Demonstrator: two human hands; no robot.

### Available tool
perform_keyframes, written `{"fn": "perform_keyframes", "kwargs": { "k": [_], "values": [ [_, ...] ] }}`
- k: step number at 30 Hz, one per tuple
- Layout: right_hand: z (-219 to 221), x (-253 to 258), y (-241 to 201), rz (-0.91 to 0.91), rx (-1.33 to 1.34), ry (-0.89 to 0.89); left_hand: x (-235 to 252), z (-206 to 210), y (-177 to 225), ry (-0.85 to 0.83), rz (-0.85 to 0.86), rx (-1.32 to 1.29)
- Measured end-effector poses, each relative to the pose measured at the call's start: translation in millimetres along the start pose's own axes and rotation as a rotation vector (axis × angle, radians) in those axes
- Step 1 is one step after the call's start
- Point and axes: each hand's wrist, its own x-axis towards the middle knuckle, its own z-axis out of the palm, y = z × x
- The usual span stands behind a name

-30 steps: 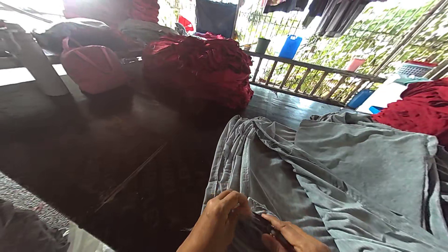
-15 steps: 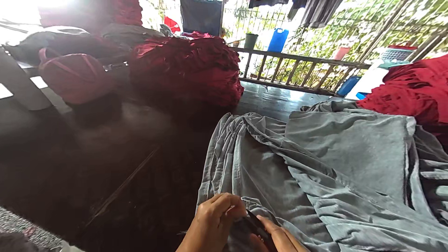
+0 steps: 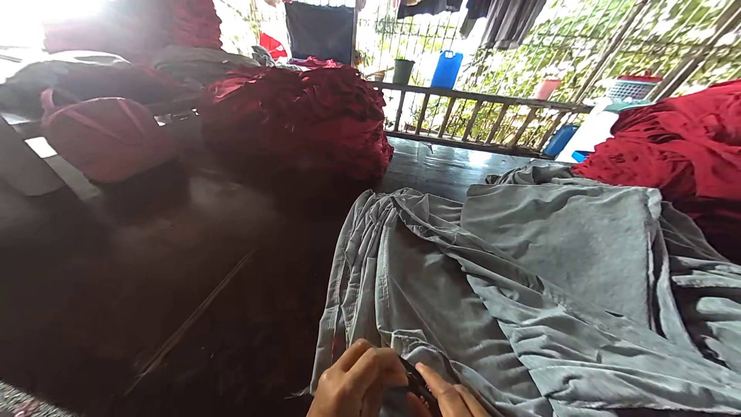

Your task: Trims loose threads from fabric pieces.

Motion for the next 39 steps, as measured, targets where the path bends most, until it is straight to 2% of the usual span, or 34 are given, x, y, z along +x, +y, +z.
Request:
{"fn": "perform_keyframes", "kwargs": {
  "k": [5,9,13,15,18,20,27,32,36,39],
  "values": [
    [-2,1,5,0.005,0.031,0.040,-6,1,0,0.022,-0.014,-0.016],
    [-18,14,18,0.160,0.310,-0.031,-10,1,-4,0.152,-0.117,-0.064],
    [-19,34,35,0.191,0.526,-0.107,-11,-2,-6,0.204,-0.197,-0.217],
    [-12,49,48,0.129,0.654,-0.265,-10,0,-1,0.224,-0.248,-0.289],
    [-2,70,65,0.053,0.857,-0.644,-5,5,4,0.242,-0.311,-0.388],
    [1,79,68,0.072,0.909,-0.769,-1,8,6,0.248,-0.357,-0.428],
    [4,82,67,0.246,0.857,-0.690,7,15,-2,0.304,-0.525,-0.497],
    [11,75,68,0.305,0.857,-0.564,6,11,-4,0.173,-0.539,-0.513],
    [11,78,64,0.364,0.857,-0.567,6,8,-3,0.096,-0.546,-0.526],
    [12,81,61,0.369,0.858,-0.577,9,9,2,0.110,-0.534,-0.370]
  ]
}}
